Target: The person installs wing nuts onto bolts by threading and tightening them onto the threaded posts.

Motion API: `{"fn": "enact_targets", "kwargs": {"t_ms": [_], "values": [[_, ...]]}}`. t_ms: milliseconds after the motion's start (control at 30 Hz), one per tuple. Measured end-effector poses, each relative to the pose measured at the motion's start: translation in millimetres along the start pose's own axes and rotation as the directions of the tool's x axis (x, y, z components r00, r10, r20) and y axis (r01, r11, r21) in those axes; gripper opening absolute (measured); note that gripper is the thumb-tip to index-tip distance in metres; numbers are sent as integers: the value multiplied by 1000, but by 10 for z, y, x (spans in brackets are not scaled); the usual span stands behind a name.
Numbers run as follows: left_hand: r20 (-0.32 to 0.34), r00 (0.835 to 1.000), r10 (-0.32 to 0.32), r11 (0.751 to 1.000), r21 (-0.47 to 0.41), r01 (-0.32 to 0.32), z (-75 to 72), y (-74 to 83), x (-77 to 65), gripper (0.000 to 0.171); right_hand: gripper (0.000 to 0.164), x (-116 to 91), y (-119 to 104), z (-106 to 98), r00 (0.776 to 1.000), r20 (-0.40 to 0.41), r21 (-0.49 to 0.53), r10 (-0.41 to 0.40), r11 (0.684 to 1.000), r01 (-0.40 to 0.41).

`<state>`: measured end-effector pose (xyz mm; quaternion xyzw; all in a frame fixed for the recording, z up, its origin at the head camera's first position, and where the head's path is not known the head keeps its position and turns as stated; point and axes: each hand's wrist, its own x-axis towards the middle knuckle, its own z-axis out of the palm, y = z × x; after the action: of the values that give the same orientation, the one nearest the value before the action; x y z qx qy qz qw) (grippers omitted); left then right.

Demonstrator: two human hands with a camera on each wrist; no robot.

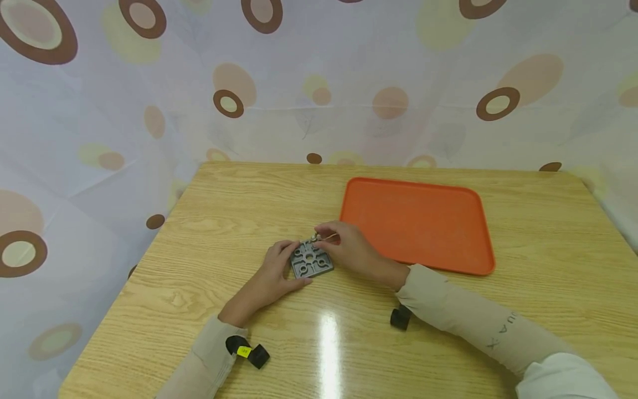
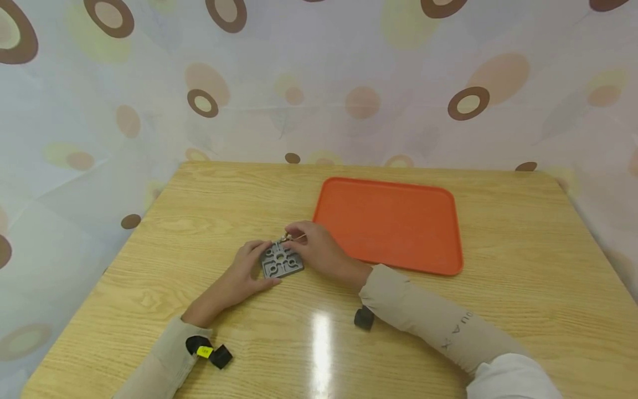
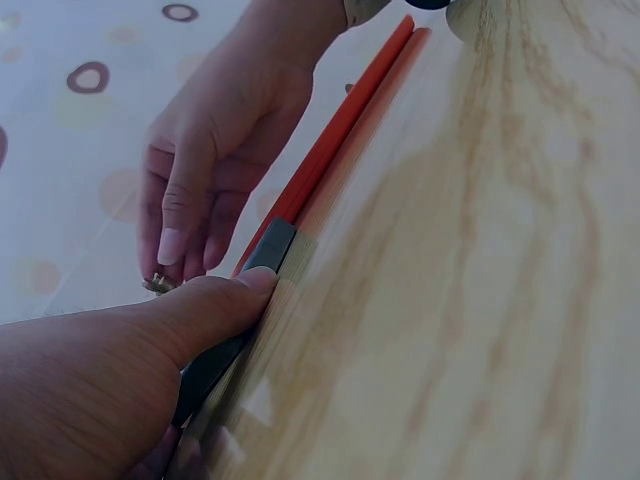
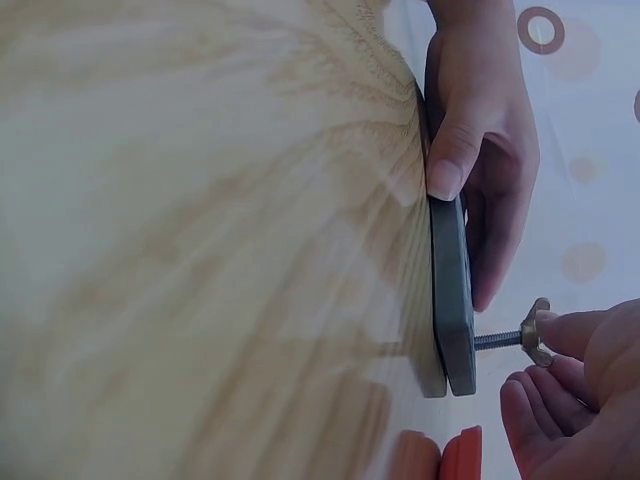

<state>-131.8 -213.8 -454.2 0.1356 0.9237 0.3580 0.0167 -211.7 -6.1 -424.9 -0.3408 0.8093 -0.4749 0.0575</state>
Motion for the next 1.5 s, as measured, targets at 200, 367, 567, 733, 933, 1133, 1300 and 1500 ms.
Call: {"fn": "enact_targets", "kwargs": {"t_ms": [200,367,567,733,933,1133,1300,1500], "values": [[3,1000,7,1000,2,-7,-2,1,2,86,29,-21,28,-30,1000,-7,-4,-2,1000,2],[-1,1000,5,1000,3,-5,-3,4,1,85,23,-32,51,-45,1000,-4,-12,-2,1000,2],[3,1000,-4,1000,-8,4,-6,17,-4,85,18,-26,52,-55,1000,4,-7,-12,1000,12],[7,1000,-7,1000,-8,7,-5,12,-11,86,15,-18,40,-26,999,-4,4,-40,999,40],[-2,1000,1,1000,-12,-1,0,6,-7,86,13,-7,29,17,999,-45,15,-29,999,29],[0,1000,-10,1000,-11,10,-1,7,-6,85,27,6,20,34,998,-53,17,14,1000,-13],[0,1000,-10,1000,-9,10,0,0,-7,85,36,31,24,58,999,-32,36,30,999,-29],[-1,1000,1,1000,-14,-1,-2,4,-4,86,37,54,14,79,1000,-19,31,16,999,-16]]}}
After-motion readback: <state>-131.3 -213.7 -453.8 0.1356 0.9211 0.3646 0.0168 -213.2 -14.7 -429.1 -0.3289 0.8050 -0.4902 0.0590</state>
